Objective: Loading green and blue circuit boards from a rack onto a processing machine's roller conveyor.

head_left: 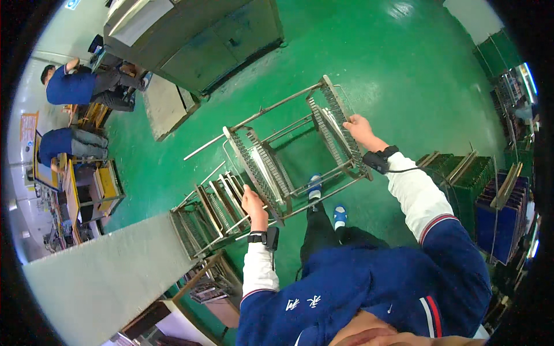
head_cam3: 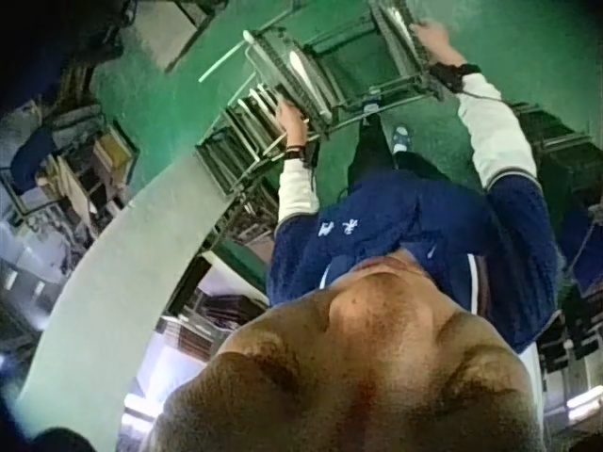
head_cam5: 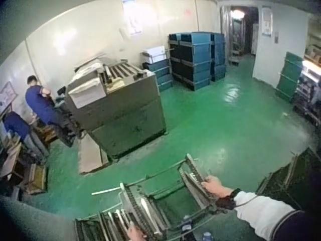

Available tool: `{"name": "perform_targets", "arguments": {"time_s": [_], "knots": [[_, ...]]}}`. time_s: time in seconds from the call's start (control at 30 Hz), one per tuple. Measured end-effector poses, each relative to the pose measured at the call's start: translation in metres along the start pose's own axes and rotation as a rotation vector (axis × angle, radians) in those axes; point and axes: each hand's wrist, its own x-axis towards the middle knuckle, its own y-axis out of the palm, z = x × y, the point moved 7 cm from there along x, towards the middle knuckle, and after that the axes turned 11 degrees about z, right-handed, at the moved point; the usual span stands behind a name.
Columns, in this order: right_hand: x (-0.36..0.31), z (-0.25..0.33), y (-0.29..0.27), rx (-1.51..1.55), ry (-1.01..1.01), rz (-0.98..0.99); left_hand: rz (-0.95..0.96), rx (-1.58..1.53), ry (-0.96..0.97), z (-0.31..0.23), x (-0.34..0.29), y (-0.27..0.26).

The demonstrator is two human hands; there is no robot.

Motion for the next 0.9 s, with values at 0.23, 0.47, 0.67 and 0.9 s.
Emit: {"name": "perform_targets", "arguments": {"time_s": [0.23,0.47,0.67,0.9], "knots": [[0.073,-0.018,0.044,-0.078,0.062,0.081,0.028,0.068,-0.063,0.044,0.088,0.017],[0.097,-0.044,0.079,-0.154,0.109,0.260,0.258,0.677,-0.114,0.131,0.157,0.007],[0.071,-0.064,0.110,-0.300,0.105,0.209,0.586,1.418,0.045,0.181,0.182,-0.003],[-0.015,-0.117,0.155,-0.351,-0.215,0.370,1.147,1.780,0.579,0.167,0.147,0.039]]}}
